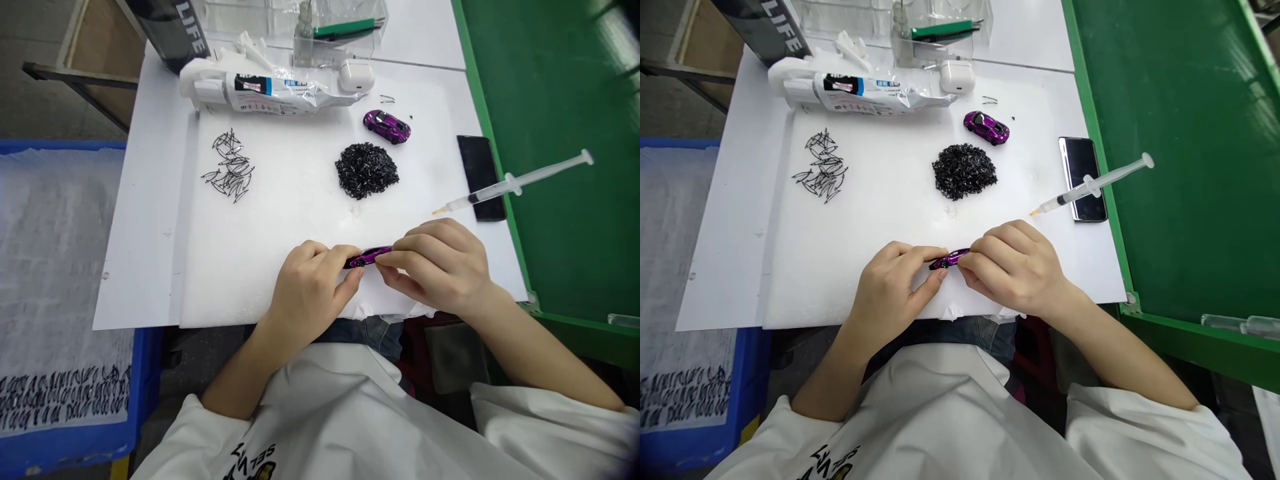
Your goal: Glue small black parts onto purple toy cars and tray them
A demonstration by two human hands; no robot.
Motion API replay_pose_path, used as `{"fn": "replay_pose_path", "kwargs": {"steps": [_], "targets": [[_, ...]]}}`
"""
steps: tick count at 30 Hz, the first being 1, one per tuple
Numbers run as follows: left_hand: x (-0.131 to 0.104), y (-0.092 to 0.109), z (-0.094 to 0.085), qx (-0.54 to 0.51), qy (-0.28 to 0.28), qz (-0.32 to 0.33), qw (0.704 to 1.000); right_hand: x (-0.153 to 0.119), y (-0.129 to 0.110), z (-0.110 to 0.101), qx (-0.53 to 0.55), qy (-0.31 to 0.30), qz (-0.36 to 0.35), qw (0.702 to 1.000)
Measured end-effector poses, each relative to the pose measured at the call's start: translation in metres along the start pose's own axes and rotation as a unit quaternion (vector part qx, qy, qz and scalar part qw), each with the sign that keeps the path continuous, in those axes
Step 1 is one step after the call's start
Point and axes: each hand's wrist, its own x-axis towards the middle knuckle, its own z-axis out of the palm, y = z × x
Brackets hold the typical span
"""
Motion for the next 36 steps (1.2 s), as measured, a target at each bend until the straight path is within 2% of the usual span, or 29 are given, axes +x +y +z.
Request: {"fn": "replay_pose_path", "kwargs": {"steps": [7,26,32,36], "targets": [[-0.0008,-0.0003,0.0004,0.002,-0.001,-0.001,1.000,-0.0022,0.0021,0.0016,0.006,-0.014,-0.023,1.000],[-0.0010,-0.0001,0.0009,0.002,0.007,0.001,1.000,-0.0035,-0.0016,0.0063,0.008,0.019,-0.033,0.999],[-0.0011,-0.0002,0.0010,0.002,0.001,0.001,1.000,-0.0031,-0.0016,0.0074,0.003,-0.008,-0.028,1.000],[-0.0010,-0.0003,0.0010,0.002,-0.001,0.001,1.000,-0.0038,0.0027,0.0096,0.041,-0.011,-0.023,0.999]]}}
